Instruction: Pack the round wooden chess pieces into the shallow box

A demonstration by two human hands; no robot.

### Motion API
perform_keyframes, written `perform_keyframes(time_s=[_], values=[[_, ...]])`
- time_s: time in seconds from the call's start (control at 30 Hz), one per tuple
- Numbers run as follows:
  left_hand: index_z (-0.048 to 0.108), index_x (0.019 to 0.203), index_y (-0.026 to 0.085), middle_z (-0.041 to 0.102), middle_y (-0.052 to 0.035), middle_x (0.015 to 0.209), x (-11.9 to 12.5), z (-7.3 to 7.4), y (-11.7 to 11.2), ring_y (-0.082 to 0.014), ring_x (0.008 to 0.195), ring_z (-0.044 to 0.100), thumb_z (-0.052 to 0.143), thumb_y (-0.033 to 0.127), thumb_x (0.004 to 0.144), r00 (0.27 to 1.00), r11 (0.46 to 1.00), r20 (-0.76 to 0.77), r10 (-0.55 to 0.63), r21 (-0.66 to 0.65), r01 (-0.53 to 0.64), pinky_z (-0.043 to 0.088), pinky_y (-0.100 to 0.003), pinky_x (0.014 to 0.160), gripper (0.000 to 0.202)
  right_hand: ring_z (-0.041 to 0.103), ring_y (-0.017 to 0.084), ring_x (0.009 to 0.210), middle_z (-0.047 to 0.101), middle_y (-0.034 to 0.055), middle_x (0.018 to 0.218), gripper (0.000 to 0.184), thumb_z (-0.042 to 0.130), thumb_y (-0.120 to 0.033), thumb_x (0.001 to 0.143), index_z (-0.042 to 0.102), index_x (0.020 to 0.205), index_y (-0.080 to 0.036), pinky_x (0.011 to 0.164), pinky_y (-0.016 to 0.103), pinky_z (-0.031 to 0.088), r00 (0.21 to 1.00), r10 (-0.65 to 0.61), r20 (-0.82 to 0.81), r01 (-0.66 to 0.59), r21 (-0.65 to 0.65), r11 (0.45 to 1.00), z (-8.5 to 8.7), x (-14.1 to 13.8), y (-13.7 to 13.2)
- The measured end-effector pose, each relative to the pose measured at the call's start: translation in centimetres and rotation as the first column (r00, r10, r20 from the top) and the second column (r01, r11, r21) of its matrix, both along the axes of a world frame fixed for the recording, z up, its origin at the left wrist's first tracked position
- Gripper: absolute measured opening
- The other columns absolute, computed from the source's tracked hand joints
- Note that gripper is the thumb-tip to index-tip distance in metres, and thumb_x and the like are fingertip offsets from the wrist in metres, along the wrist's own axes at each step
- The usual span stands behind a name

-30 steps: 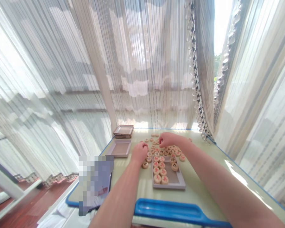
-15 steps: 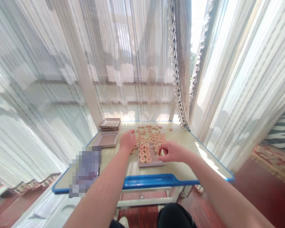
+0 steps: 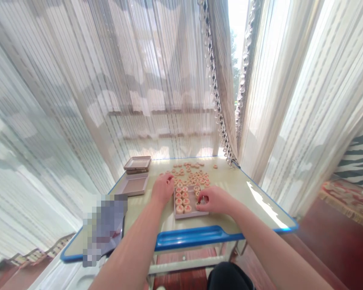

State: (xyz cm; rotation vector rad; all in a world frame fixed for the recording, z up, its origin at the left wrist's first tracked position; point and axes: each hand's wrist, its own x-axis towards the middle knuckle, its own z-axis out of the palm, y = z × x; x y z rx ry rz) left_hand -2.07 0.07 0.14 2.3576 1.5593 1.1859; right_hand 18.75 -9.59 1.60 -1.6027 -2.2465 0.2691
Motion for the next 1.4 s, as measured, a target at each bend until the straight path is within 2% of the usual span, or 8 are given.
perform_keyframes(time_s=[0.13,0.27,0.37,0.5,0.7,1.4], values=[[0.065,0.085,0.017,0.066,-0.005,0.085,0.4,-0.3,0.5,-0.0176,0.083,0.058,0.044,0.021,0.078,1.0,1.0,0.013,0.007,-0.002,-0.007,0.045,-0.03,0.08,0.023,0.049,0.011,0.057,0.062,-0.0012,0.064,0.025,0.064,-0.041,0.066,0.069,0.082,-0.023,0.053,0.021,0.03,0.998,0.009,-0.069,-0.01,-0.015,1.0,0.0,0.2,-0.2],[0.066,0.087,0.017,0.063,-0.006,0.091,0.7,-0.2,0.9,-0.018,0.085,0.057,0.041,0.016,0.076,0.995,0.996,0.077,0.069,0.049,-0.073,0.044,-0.031,0.083,0.027,0.046,0.01,0.054,0.06,-0.003,0.061,0.021,0.06,-0.037,0.07,0.071,0.084,-0.026,0.052,0.021,0.031,0.988,0.064,-0.137,-0.077,-0.089,0.993,-0.2,0.5,-0.2],[0.067,0.091,0.018,0.06,-0.0058,0.092,0.8,0.0,0.9,-0.0168,0.084,0.056,0.04,0.012,0.073,0.986,0.993,0.124,0.108,0.04,-0.114,0.045,-0.03,0.082,0.034,0.046,0.01,0.053,0.059,-0.0028,0.059,0.019,0.059,-0.035,0.07,0.072,0.081,-0.026,0.051,0.021,0.03,0.99,0.059,-0.127,-0.071,-0.093,0.993,-0.3,0.5,-0.1],[0.069,0.088,0.019,0.057,-0.0052,0.092,0.7,0.1,0.9,-0.0161,0.083,0.055,0.04,0.012,0.073,0.979,0.991,0.157,0.127,0.01,-0.13,0.045,-0.029,0.081,0.033,0.046,0.009,0.054,0.058,-0.0017,0.059,0.017,0.058,-0.031,0.071,0.071,0.077,-0.023,0.052,0.021,0.03,0.995,0.042,-0.089,-0.047,-0.049,0.998,-0.2,0.4,-0.1],[0.069,0.082,0.02,0.057,-0.0049,0.093,0.6,0.3,0.8,-0.0162,0.087,0.055,0.04,0.013,0.074,0.98,0.991,0.148,0.131,0.003,-0.133,0.045,-0.028,0.082,0.031,0.046,0.009,0.053,0.057,-0.0017,0.058,0.017,0.058,-0.032,0.071,0.071,0.078,-0.023,0.052,0.021,0.03,0.999,-0.003,-0.052,0.001,-0.042,0.999,0.0,0.7,-0.2],[0.065,0.079,0.018,0.062,-0.0048,0.09,0.3,0.2,0.9,-0.0165,0.084,0.057,0.04,0.012,0.074,0.987,0.992,0.104,0.126,-0.018,-0.125,0.045,-0.029,0.081,0.026,0.041,0.008,0.051,0.049,-0.0043,0.054,0.02,0.058,-0.033,0.07,0.071,0.081,-0.022,0.051,0.021,0.029,0.989,0.0,-0.15,-0.005,-0.035,0.999,-0.2,1.1,-0.2]])
